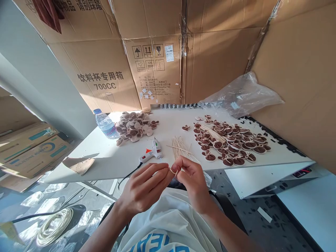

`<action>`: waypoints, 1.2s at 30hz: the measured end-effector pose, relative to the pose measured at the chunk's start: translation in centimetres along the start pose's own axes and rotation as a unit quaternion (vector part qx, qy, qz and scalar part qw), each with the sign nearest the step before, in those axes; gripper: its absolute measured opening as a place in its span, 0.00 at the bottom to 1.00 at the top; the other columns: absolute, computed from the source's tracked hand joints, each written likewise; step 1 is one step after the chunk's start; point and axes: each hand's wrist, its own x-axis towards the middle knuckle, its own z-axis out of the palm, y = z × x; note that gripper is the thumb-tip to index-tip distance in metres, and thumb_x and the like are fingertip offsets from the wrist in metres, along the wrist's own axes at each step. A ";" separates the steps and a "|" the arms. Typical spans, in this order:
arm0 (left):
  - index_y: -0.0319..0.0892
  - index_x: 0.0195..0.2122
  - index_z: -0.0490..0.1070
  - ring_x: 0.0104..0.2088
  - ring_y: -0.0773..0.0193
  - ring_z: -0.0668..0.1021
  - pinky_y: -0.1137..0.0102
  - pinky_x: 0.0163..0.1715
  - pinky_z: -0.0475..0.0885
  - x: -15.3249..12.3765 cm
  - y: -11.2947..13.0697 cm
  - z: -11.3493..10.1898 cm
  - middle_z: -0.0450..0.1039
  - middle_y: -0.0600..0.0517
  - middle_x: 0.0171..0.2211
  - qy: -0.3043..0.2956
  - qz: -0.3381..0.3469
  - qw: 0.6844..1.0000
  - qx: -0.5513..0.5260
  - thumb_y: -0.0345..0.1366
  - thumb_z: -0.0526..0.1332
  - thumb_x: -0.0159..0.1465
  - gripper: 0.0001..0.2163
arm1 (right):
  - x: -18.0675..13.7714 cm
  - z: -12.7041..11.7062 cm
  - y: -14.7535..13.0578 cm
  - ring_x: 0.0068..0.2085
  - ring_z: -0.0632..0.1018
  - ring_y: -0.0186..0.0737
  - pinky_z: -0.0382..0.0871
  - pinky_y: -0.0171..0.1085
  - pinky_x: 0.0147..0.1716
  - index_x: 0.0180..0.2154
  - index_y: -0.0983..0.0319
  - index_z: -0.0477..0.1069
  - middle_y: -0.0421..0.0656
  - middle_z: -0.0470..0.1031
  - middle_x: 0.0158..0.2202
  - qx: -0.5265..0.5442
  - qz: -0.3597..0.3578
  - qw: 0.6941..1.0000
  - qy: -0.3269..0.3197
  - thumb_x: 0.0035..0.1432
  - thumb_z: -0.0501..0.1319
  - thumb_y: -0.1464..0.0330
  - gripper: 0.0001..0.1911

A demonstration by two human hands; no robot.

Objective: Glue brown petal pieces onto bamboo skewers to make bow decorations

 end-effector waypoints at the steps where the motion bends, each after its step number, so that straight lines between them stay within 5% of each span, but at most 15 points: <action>1: 0.31 0.53 0.77 0.45 0.53 0.86 0.61 0.42 0.81 0.0 0.0 0.1 0.84 0.44 0.39 0.004 -0.010 1.000 -0.009 0.23 0.63 0.74 0.09 | 0.0 0.0 0.0 0.31 0.60 0.39 0.57 0.39 0.31 0.31 0.58 0.69 0.38 0.61 0.29 -0.016 -0.006 1.000 0.002 0.59 0.59 0.71 0.04; 9: 0.38 0.51 0.78 0.43 0.59 0.86 0.67 0.41 0.82 -0.1 0.9 1.4 0.86 0.48 0.39 0.089 -0.132 0.982 -0.100 0.18 0.67 0.69 0.12 | -0.6 1.0 0.4 0.34 0.71 0.38 0.66 0.38 0.37 0.36 0.57 0.68 0.37 0.70 0.32 -0.212 -0.183 0.958 0.070 0.65 0.59 0.76 0.08; 14: 0.42 0.46 0.82 0.36 0.64 0.84 0.69 0.39 0.80 0.4 1.5 0.9 0.87 0.51 0.39 0.089 -0.231 0.951 -0.187 0.21 0.70 0.68 0.10 | -0.6 1.0 0.9 0.33 0.72 0.37 0.69 0.36 0.36 0.38 0.56 0.68 0.37 0.72 0.32 -0.266 -0.244 0.929 0.078 0.66 0.58 0.77 0.09; 22: 0.48 0.44 0.87 0.34 0.67 0.83 0.74 0.36 0.79 1.8 1.5 -1.1 0.87 0.54 0.36 -0.023 -0.434 0.823 -0.365 0.33 0.69 0.72 0.06 | 0.3 0.2 -0.1 0.31 0.70 0.37 0.67 0.36 0.32 0.39 0.57 0.66 0.37 0.69 0.30 -0.317 -0.294 0.901 0.023 0.66 0.57 0.78 0.09; 26: 0.45 0.43 0.87 0.36 0.65 0.84 0.73 0.40 0.79 1.8 0.9 -1.3 0.87 0.52 0.37 -0.034 -0.461 0.792 -0.400 0.36 0.71 0.71 0.04 | 0.7 -0.1 -0.6 0.28 0.67 0.35 0.65 0.36 0.30 0.39 0.56 0.65 0.35 0.67 0.29 -0.352 -0.335 0.874 -0.009 0.64 0.58 0.78 0.09; 31: 0.43 0.42 0.86 0.38 0.64 0.85 0.73 0.41 0.79 1.3 0.7 -1.1 0.87 0.51 0.37 -0.038 -0.470 0.764 -0.441 0.36 0.69 0.72 0.06 | 0.7 -0.2 -1.0 0.26 0.64 0.33 0.62 0.34 0.26 0.38 0.56 0.65 0.34 0.67 0.27 -0.357 -0.316 0.879 -0.021 0.64 0.58 0.78 0.10; 36: 0.43 0.42 0.86 0.37 0.65 0.85 0.74 0.41 0.79 1.3 0.9 -1.0 0.87 0.53 0.36 -0.039 -0.478 0.770 -0.421 0.33 0.70 0.70 0.04 | 0.6 -0.1 -1.1 0.27 0.68 0.33 0.66 0.34 0.28 0.40 0.56 0.67 0.36 0.71 0.30 -0.341 -0.306 0.889 -0.022 0.65 0.58 0.78 0.09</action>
